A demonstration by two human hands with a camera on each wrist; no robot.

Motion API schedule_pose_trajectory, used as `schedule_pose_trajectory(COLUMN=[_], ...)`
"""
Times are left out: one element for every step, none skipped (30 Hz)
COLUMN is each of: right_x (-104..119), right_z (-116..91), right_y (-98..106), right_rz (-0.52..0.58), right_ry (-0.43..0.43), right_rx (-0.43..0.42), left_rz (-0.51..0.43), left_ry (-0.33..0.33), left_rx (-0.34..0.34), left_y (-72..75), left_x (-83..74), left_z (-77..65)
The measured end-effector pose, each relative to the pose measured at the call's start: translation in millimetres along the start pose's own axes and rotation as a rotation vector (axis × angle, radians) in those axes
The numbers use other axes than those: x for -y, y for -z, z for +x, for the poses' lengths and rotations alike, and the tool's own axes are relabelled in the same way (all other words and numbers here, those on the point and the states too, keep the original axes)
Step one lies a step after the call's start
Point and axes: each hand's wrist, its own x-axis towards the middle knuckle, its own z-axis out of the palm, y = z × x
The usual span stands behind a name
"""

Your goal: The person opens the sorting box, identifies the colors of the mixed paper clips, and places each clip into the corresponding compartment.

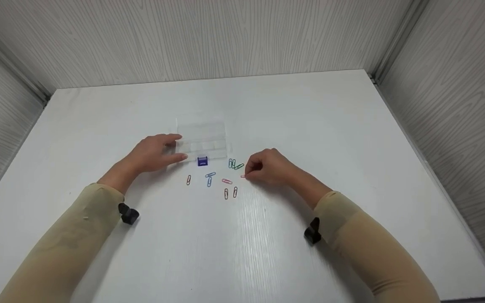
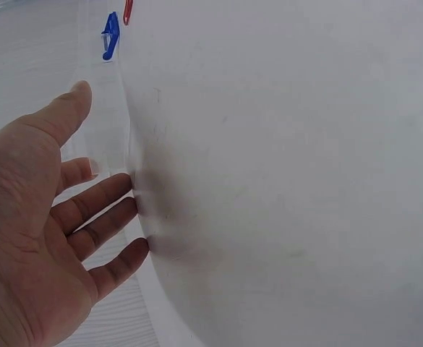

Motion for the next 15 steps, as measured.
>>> schedule_pose_trajectory(right_x=[1, 2, 4, 5, 7, 9, 12, 14, 17, 19, 21, 23, 25, 26, 28], right_z=[-1, -1, -1, -1, 0, 2, 4, 7, 9, 13, 16, 20, 24, 28, 33], right_y=[1, 3, 5, 7, 10, 13, 16, 18, 20, 21, 22, 23, 22, 22, 21], right_rz=[0.012, 0.025, 0.039, 0.052, 0.059, 0.068, 0.082, 0.106, 0.131, 0.156, 0.182, 0.210, 0.234, 0.249, 0.256], right_ry=[0.004, 0.005, 0.009, 0.011, 0.009, 0.007, 0.005, 0.002, -0.001, -0.003, -0.002, 0.001, 0.004, 0.003, 0.000], right_rx=[-0.001, -0.006, -0.015, -0.026, -0.038, -0.053, -0.065, -0.076, -0.085, -0.096, -0.110, -0.128, -0.147, -0.167, -0.188], left_rz=[-0.001, -0.001, -0.001, -0.002, -0.001, -0.001, -0.002, -0.003, -0.003, -0.003, -0.002, -0.004, -0.005, -0.007, -0.009], left_ry=[-0.006, -0.013, -0.019, -0.025, -0.027, -0.028, -0.028, -0.029, -0.028, -0.026, -0.023, -0.020, -0.017, -0.014, -0.011], left_rx=[-0.002, -0.004, -0.005, -0.007, -0.008, -0.008, -0.007, -0.006, -0.004, -0.001, 0.001, 0.002, 0.003, 0.003, 0.003], left_y=[-0.2, -0.4, -0.6, -0.7, -0.9, -0.7, -0.7, -0.7, -0.7, -0.8, -0.8, -0.8, -1.0, -1.0, -1.2], left_x=[0.4, 0.8, 1.5, 2.0, 2.5, 2.6, 2.9, 3.0, 3.1, 3.0, 3.0, 3.0, 3.3, 3.3, 3.4], left_z=[0.1, 0.2, 0.4, 0.8, 1.2, 1.2, 1.1, 1.0, 1.0, 1.0, 0.9, 0.8, 0.9, 1.0, 1.2])
